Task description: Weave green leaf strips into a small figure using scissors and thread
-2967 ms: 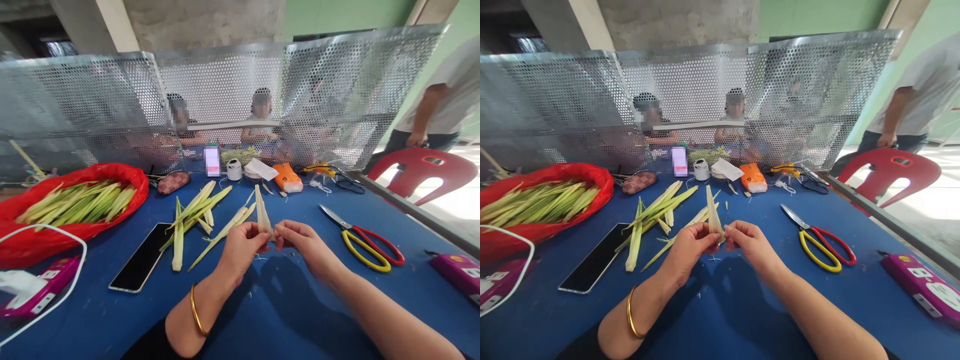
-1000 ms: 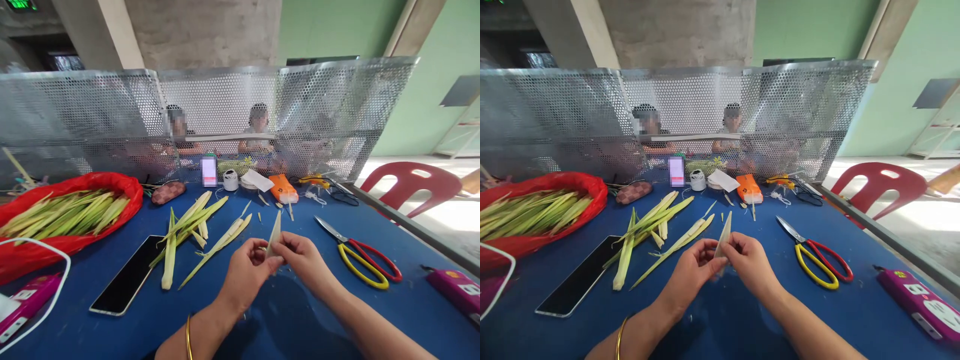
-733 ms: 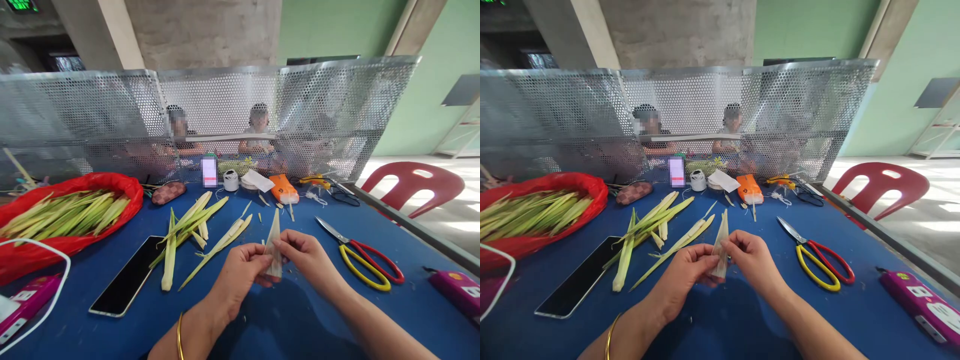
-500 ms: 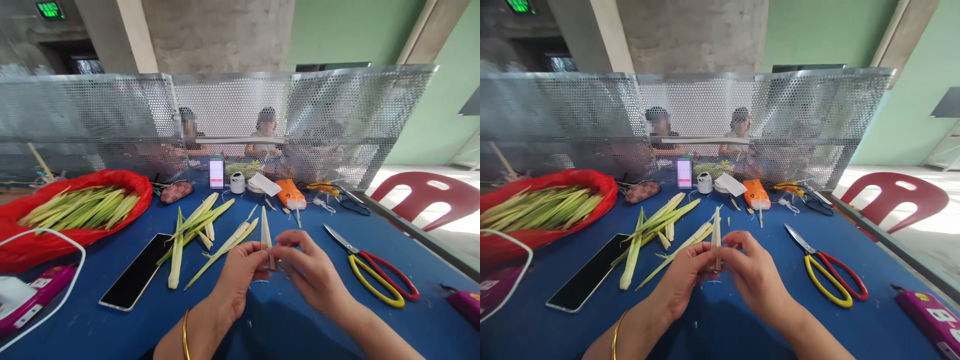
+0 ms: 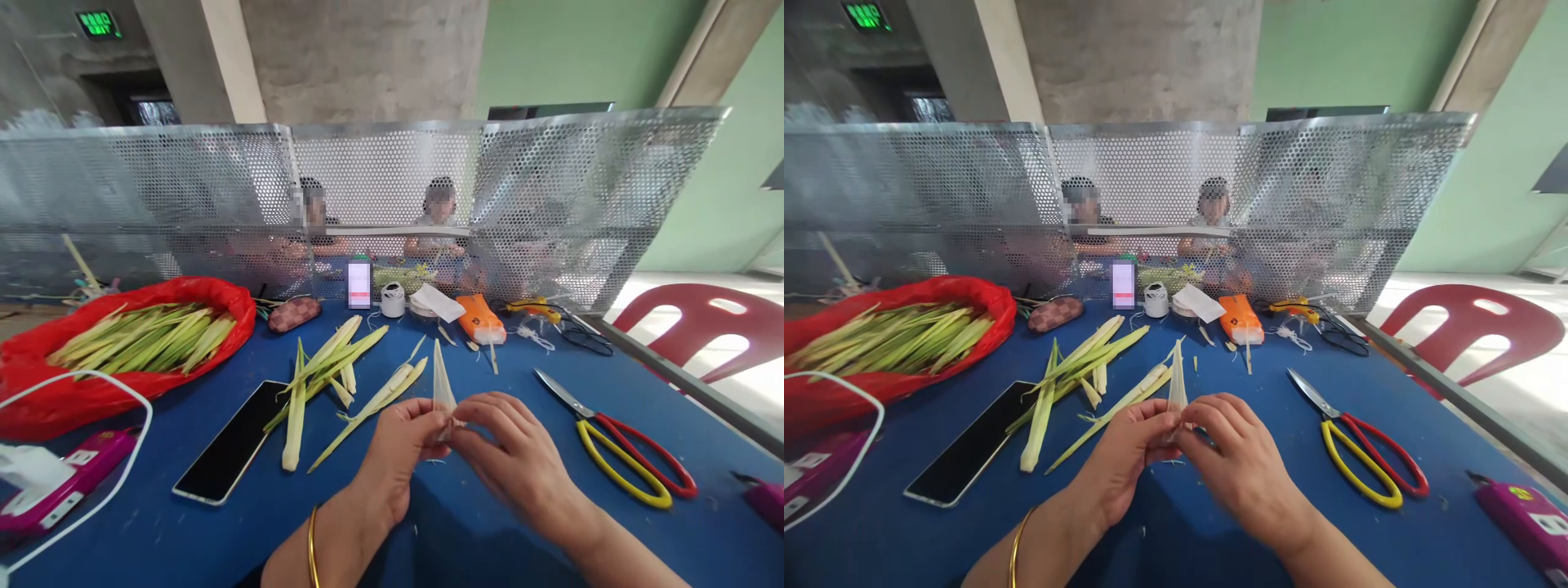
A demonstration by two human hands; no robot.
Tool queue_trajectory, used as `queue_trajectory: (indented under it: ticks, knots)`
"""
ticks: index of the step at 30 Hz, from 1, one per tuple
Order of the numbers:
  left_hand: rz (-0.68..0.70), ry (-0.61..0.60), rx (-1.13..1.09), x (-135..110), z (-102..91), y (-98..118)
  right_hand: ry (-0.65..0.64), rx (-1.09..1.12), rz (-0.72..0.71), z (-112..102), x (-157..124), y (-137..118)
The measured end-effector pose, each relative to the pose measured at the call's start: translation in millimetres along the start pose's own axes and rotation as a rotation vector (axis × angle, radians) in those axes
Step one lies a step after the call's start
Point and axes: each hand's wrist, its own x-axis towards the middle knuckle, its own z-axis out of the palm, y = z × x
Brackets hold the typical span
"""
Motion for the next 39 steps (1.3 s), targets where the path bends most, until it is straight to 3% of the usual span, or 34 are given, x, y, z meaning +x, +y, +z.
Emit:
queue_trajectory:
  ticks: [5, 12, 25, 30, 32, 34, 39]
  knots:
    - [-0.019, -0.055, -0.044, -1.7, 1.1, -1.8, 0.067, 0.082, 0.148, -2.5, -3.4, 3.5]
    - [0.089, 0.028, 0.069, -1.5, 4.9, 0.7, -0.018, 0.234, 0.315, -5.5, -2.0, 2.8]
    - [0.174, -0.102, 0.141, -6.1, 9.5, 0.9, -0.066, 0.572, 0.89, -2.0, -0.2, 2.7]
    - [0.152, -0.102, 0.123, -3.7, 9.4, 0.4, -0.022, 0.875, 1.008, -1.0, 2.4, 3.3]
    - [0.129, -0.097, 0.099, -2.7, 8.3, 0.5, -0.023, 0.948, 1.019, 0.3, 1.9, 2.3]
    - [0.111, -0.076, 0.098, -1.7, 7.0, 0.5, 0.012, 0.887, 0.982, 1.4, 0.3, 0.4]
    - [0.071, -0.005, 0.114, -0.4, 4.7, 0.5, 0.029, 0.439, 0.561, -2.0, -3.7, -1.7]
